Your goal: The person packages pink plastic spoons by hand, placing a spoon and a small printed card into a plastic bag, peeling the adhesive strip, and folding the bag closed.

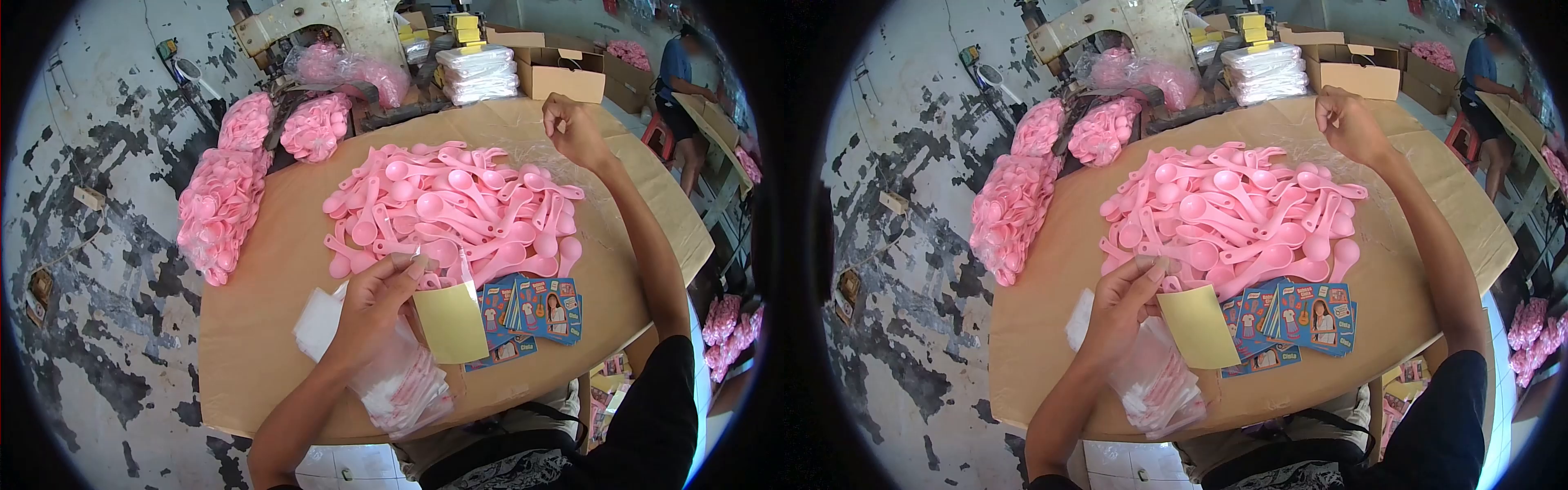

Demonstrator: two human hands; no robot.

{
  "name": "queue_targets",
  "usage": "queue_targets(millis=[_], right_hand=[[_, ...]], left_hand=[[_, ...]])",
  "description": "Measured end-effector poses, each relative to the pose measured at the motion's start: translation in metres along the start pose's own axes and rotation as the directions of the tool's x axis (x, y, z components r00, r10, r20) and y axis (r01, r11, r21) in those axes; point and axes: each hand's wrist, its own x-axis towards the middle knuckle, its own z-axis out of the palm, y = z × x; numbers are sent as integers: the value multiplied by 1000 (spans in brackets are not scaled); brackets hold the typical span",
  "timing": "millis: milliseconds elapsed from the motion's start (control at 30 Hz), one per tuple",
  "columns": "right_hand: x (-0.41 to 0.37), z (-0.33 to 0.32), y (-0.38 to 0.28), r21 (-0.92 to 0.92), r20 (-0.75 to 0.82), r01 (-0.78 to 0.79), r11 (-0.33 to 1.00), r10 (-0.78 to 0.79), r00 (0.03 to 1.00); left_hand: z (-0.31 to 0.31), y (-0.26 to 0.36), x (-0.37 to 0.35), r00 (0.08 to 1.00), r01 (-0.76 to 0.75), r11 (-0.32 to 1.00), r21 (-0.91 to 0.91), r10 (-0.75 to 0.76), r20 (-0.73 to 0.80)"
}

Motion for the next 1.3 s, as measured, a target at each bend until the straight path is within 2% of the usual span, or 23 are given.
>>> queue_targets(millis=[67,167,200,300,333,433,467,600,700,800,900,1000,1100,1200,1267,1300], right_hand=[[1,0,-4,-54,-45,-38,998,36,998],[10,-11,-22,43,3,-268,962,268,963],[12,-8,-16,215,-51,-93,972,106,993],[6,-11,-6,-177,85,-171,969,189,978],[-5,-10,15,-262,262,-140,955,210,942],[-35,-15,33,-359,413,-143,922,294,862],[-30,-19,38,-310,366,-118,943,233,901],[-3,-28,8,-197,213,-223,955,264,941],[7,-28,-8,-310,131,-335,890,389,912],[7,-30,-9,-273,206,-371,887,431,879],[-23,-14,37,-245,276,4,969,65,959],[-7,-14,-31,-71,163,-216,974,225,961],[4,-12,-58,-48,179,-114,992,121,977],[3,-8,-92,89,163,-73,993,58,985],[-7,4,-107,318,196,-92,944,29,980],[-11,8,-124,379,271,-120,918,14,963]], left_hand=[[-6,-4,0,999,9,1000,-19,-9,44],[-4,-3,0,999,13,999,-37,-12,30],[-3,-3,0,1000,13,999,-42,-12,11],[-4,-4,1,999,26,999,-30,-25,34],[-3,-5,0,999,26,999,-38,-25,32],[-3,-3,1,1000,1,999,-34,0,11],[-2,-2,1,1000,-4,1000,-26,3,-4],[-2,-2,0,999,13,999,-40,-12,36],[0,-3,0,1000,6,999,-54,-6,6],[1,-4,1,1000,-12,999,-49,12,2],[0,-3,0,1000,2,999,-41,-1,16],[-2,-3,0,1000,3,999,-49,-1,26],[1,-3,0,1000,-3,999,-45,3,-8],[0,-5,1,1000,9,998,-56,-8,2],[-2,-6,1,1000,13,999,-51,-12,20],[-4,-5,1,1000,12,999,-47,-10,26]])
